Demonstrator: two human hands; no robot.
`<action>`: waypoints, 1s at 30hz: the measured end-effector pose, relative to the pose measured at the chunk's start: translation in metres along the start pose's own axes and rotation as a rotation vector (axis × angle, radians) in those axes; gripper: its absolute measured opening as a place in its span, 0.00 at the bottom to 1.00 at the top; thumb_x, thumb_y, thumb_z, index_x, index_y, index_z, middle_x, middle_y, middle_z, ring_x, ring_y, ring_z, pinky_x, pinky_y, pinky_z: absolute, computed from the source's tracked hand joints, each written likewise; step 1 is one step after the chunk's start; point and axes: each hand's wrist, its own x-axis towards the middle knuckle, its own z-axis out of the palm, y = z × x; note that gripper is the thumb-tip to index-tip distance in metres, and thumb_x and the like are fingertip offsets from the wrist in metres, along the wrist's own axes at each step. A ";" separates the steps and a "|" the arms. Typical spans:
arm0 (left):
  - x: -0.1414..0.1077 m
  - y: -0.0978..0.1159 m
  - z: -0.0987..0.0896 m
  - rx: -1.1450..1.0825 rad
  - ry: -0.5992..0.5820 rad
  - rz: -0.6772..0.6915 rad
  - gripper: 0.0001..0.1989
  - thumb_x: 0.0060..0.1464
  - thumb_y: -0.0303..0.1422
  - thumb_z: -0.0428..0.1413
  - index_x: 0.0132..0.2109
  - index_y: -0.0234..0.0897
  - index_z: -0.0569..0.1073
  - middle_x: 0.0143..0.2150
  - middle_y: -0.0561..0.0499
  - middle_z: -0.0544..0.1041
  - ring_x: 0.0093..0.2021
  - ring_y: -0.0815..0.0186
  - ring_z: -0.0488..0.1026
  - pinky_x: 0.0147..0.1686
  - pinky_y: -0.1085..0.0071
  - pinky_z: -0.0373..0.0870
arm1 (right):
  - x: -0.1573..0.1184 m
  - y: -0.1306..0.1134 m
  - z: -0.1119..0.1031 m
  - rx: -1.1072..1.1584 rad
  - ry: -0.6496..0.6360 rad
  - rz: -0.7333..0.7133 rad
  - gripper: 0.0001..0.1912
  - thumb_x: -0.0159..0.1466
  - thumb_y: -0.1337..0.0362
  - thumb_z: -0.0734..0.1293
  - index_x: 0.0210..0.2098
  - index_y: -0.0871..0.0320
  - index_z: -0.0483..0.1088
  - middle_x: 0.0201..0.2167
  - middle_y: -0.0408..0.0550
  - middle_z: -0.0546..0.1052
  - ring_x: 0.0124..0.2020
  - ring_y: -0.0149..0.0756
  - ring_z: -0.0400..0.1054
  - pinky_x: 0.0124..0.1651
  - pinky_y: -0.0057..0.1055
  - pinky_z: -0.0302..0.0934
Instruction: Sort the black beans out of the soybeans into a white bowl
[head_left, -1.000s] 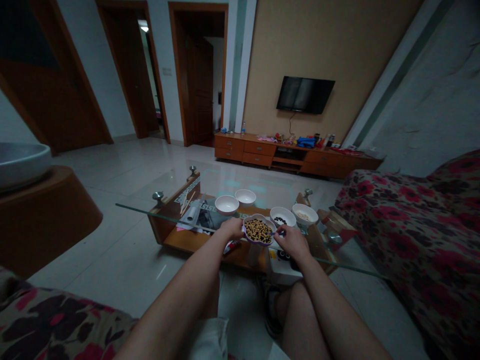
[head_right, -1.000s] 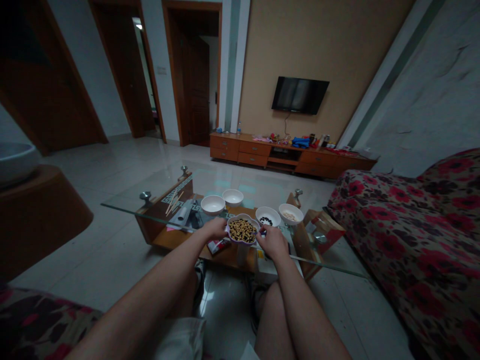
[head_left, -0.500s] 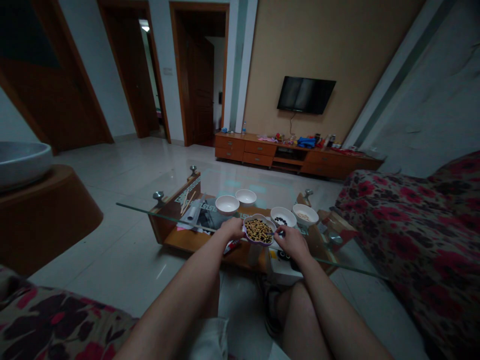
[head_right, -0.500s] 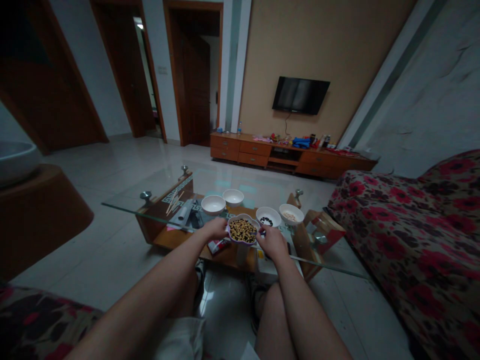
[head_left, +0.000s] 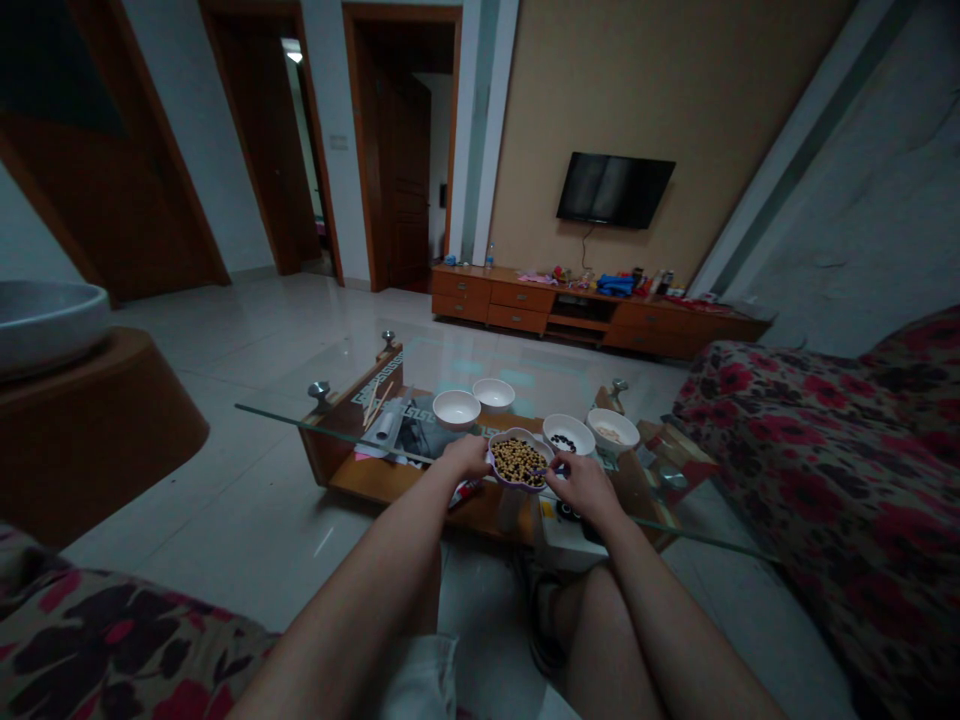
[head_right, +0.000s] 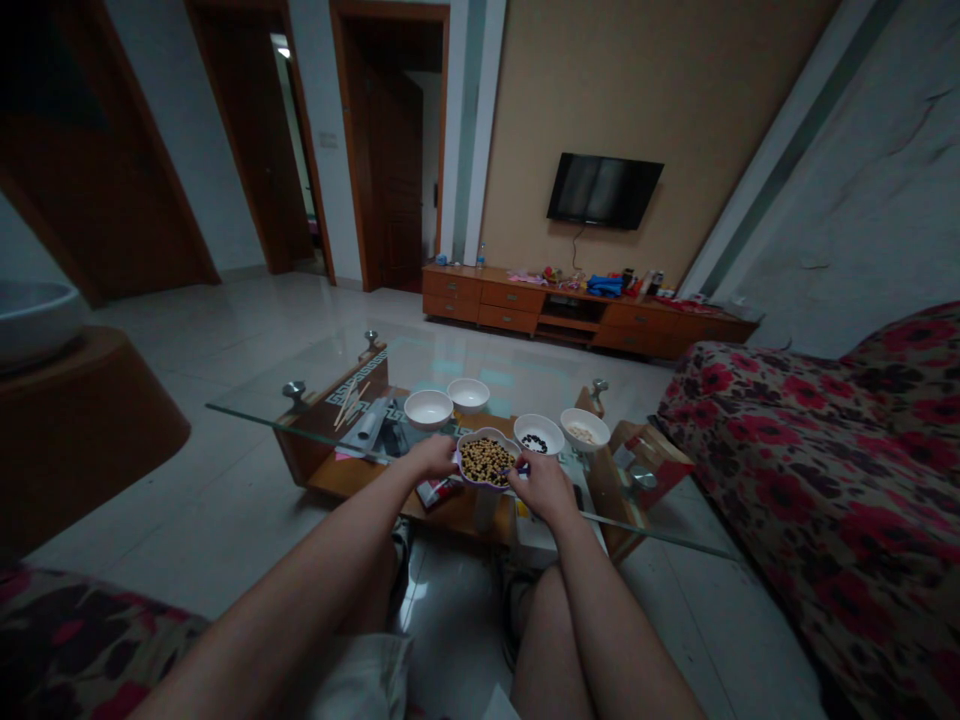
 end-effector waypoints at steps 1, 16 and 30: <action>0.000 0.000 0.000 0.001 -0.001 -0.001 0.20 0.55 0.44 0.61 0.52 0.42 0.80 0.53 0.41 0.82 0.51 0.50 0.80 0.47 0.64 0.77 | 0.000 0.000 0.001 0.002 -0.007 -0.013 0.11 0.62 0.59 0.67 0.38 0.55 0.80 0.33 0.49 0.81 0.36 0.38 0.73 0.37 0.28 0.57; -0.002 0.001 -0.002 -0.031 -0.011 -0.005 0.19 0.55 0.43 0.61 0.51 0.41 0.80 0.52 0.41 0.82 0.51 0.50 0.80 0.48 0.64 0.77 | 0.001 0.004 0.004 0.011 -0.038 -0.043 0.11 0.62 0.60 0.66 0.39 0.56 0.80 0.35 0.50 0.81 0.37 0.38 0.73 0.38 0.28 0.57; -0.001 0.001 -0.001 -0.012 -0.011 -0.008 0.19 0.55 0.44 0.60 0.51 0.41 0.80 0.52 0.41 0.82 0.51 0.51 0.80 0.48 0.64 0.77 | -0.001 0.000 0.000 0.015 -0.035 -0.052 0.10 0.64 0.62 0.66 0.38 0.57 0.79 0.35 0.49 0.82 0.37 0.38 0.74 0.39 0.27 0.57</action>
